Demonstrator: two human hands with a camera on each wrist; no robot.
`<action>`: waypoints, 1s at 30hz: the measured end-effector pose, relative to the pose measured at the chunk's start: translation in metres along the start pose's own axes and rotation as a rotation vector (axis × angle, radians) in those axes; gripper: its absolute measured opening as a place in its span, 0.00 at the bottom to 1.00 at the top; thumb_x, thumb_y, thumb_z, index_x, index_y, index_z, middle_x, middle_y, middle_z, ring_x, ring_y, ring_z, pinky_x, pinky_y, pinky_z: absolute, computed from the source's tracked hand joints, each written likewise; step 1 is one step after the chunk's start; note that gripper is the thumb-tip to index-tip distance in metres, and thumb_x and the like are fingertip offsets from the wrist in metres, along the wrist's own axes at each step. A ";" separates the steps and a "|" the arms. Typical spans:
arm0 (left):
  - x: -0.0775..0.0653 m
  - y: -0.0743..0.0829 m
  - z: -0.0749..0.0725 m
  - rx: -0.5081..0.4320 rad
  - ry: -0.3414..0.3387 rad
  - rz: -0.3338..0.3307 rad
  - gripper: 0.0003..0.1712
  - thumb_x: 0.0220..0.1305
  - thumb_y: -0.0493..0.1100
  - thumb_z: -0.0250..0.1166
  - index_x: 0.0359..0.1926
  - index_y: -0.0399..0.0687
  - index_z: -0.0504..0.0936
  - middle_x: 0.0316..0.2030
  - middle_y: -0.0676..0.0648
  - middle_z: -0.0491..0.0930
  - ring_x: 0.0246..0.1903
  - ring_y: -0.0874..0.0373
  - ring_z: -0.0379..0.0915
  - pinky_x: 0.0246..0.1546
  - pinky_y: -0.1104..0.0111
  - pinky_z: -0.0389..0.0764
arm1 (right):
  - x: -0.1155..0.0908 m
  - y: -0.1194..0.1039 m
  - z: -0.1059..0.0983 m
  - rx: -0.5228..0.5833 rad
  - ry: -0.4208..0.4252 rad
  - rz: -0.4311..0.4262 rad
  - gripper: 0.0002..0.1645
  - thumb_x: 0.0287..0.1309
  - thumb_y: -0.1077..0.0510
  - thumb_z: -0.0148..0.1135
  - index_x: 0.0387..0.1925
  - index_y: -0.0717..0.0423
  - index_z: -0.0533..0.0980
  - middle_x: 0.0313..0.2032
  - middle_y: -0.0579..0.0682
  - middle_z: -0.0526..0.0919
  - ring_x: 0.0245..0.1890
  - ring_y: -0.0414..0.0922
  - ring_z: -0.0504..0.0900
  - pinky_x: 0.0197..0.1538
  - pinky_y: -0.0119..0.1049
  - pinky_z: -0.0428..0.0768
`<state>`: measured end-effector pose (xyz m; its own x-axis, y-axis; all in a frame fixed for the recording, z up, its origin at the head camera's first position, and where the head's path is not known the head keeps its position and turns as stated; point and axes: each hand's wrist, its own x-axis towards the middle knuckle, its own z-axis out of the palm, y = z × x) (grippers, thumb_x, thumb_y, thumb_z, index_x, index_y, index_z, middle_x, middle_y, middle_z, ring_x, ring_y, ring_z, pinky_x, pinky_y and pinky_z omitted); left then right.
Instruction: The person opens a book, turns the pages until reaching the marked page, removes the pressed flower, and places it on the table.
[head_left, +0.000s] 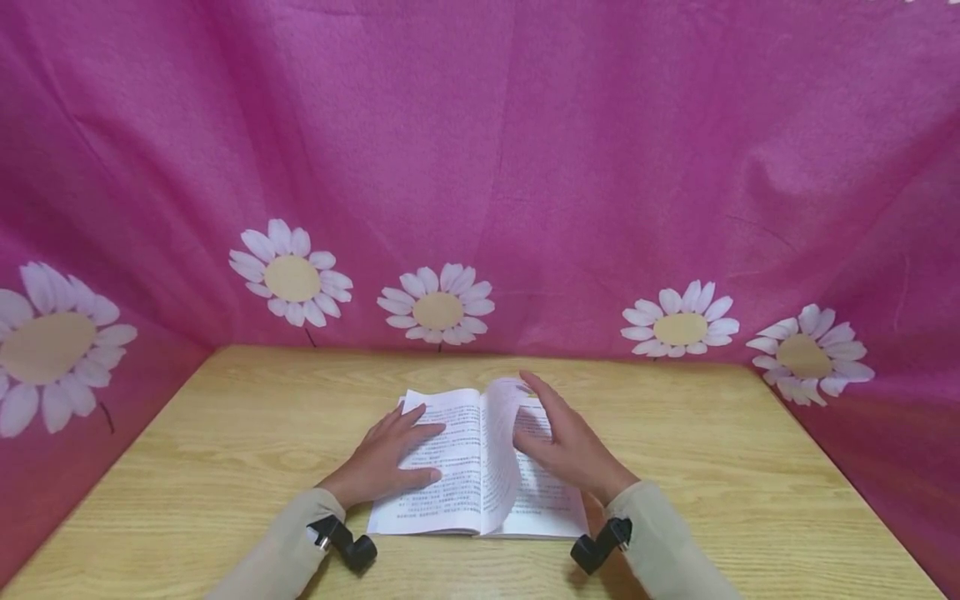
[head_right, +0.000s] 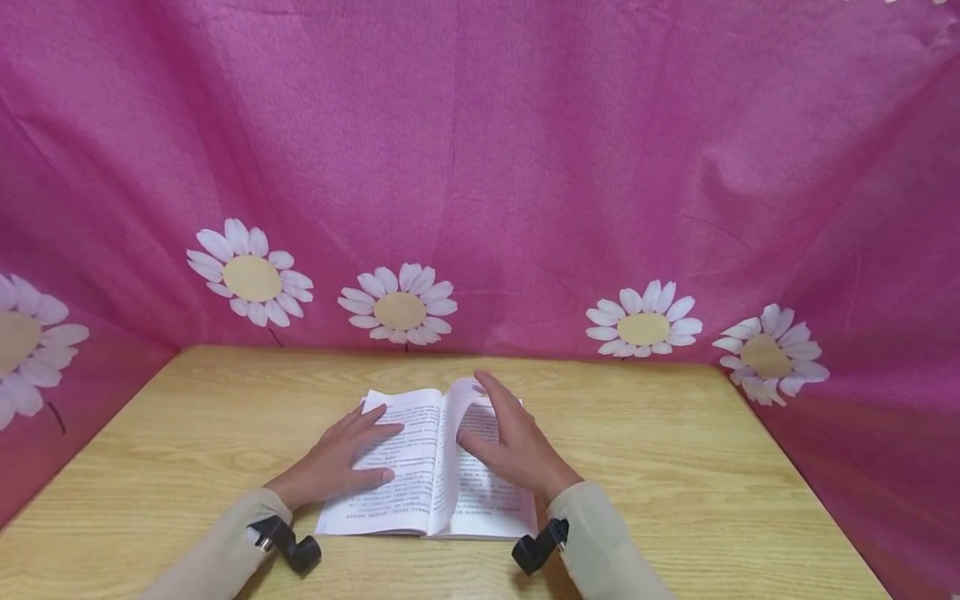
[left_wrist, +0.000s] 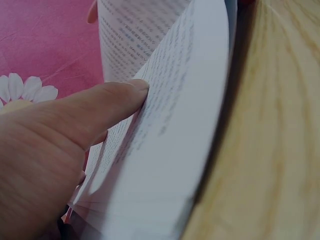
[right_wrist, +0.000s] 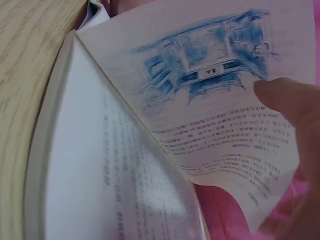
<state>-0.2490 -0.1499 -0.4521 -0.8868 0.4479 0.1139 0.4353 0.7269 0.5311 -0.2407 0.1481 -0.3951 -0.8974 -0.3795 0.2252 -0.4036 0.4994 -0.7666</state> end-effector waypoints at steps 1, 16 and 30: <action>0.000 0.000 0.000 0.002 0.000 -0.001 0.41 0.55 0.69 0.64 0.69 0.65 0.67 0.75 0.47 0.50 0.74 0.42 0.31 0.69 0.42 0.41 | 0.000 0.001 0.001 -0.011 0.007 0.013 0.52 0.57 0.46 0.67 0.75 0.33 0.47 0.75 0.44 0.49 0.74 0.48 0.48 0.70 0.58 0.52; 0.001 -0.005 0.002 -0.006 0.007 0.017 0.40 0.57 0.69 0.62 0.68 0.65 0.68 0.74 0.45 0.52 0.74 0.43 0.31 0.68 0.40 0.40 | 0.000 -0.004 0.011 -0.066 -0.239 -0.075 0.24 0.59 0.39 0.62 0.52 0.45 0.80 0.47 0.43 0.84 0.49 0.41 0.81 0.57 0.44 0.76; 0.004 -0.001 -0.003 -0.568 0.149 -0.219 0.43 0.70 0.70 0.21 0.74 0.55 0.57 0.74 0.48 0.52 0.74 0.50 0.40 0.71 0.50 0.40 | -0.007 -0.013 0.027 -0.078 -0.328 -0.111 0.31 0.59 0.35 0.61 0.59 0.43 0.76 0.56 0.39 0.79 0.59 0.39 0.74 0.63 0.43 0.70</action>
<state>-0.2541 -0.1508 -0.4494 -0.9761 0.2124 0.0462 0.1270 0.3850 0.9141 -0.2245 0.1233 -0.4026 -0.7474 -0.6582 0.0899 -0.5192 0.4943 -0.6972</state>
